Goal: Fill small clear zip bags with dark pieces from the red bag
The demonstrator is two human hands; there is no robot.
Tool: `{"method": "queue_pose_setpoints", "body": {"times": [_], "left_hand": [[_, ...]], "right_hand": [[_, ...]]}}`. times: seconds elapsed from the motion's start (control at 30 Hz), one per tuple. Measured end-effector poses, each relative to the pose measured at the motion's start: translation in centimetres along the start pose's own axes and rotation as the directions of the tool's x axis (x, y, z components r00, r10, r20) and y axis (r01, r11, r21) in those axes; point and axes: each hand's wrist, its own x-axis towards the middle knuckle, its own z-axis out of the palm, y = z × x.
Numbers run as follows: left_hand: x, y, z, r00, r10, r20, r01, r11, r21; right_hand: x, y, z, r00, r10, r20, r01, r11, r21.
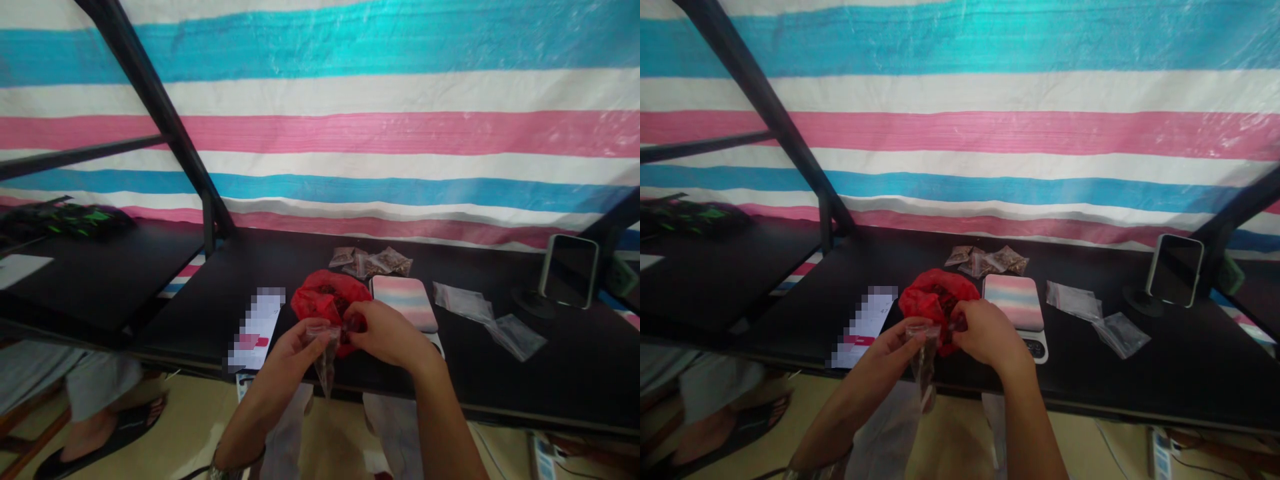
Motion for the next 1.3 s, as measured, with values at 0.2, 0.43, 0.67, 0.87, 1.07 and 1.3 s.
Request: {"method": "queue_pose_setpoints", "body": {"times": [0.2, 0.43, 0.67, 0.87, 1.07, 1.3], "left_hand": [[0.0, 0.4, -0.1, 0.996, 0.010, -0.087, -0.026, 0.983, -0.184], [-0.2, 1.1, 0.1, 0.985, 0.077, -0.157, -0.117, 0.956, -0.267], [-0.6, 1.3, -0.2, 0.984, 0.042, -0.173, -0.090, 0.955, -0.282], [-0.5, 1.1, -0.7, 0.990, -0.014, -0.142, -0.026, 0.962, -0.273], [-0.4, 1.1, -1.4, 0.982, -0.041, -0.183, -0.013, 0.960, -0.281], [0.8, 0.0, -0.7, 0.979, 0.006, -0.202, -0.075, 0.939, -0.337]], "right_hand": [[-0.2, -0.1, 0.2, 1.000, -0.021, 0.013, 0.019, 0.993, 0.113], [-0.3, -0.1, 0.3, 0.999, 0.017, -0.043, -0.014, 0.998, 0.061], [-0.2, 0.0, -0.1, 0.997, 0.076, -0.032, -0.075, 0.997, 0.013], [0.1, -1.2, 0.6, 0.993, 0.094, -0.076, -0.103, 0.988, -0.117], [1.5, -1.8, 1.3, 0.962, 0.140, -0.233, -0.184, 0.967, -0.178], [2.1, -1.6, 1.9, 0.982, 0.042, -0.187, -0.073, 0.984, -0.160]]}}
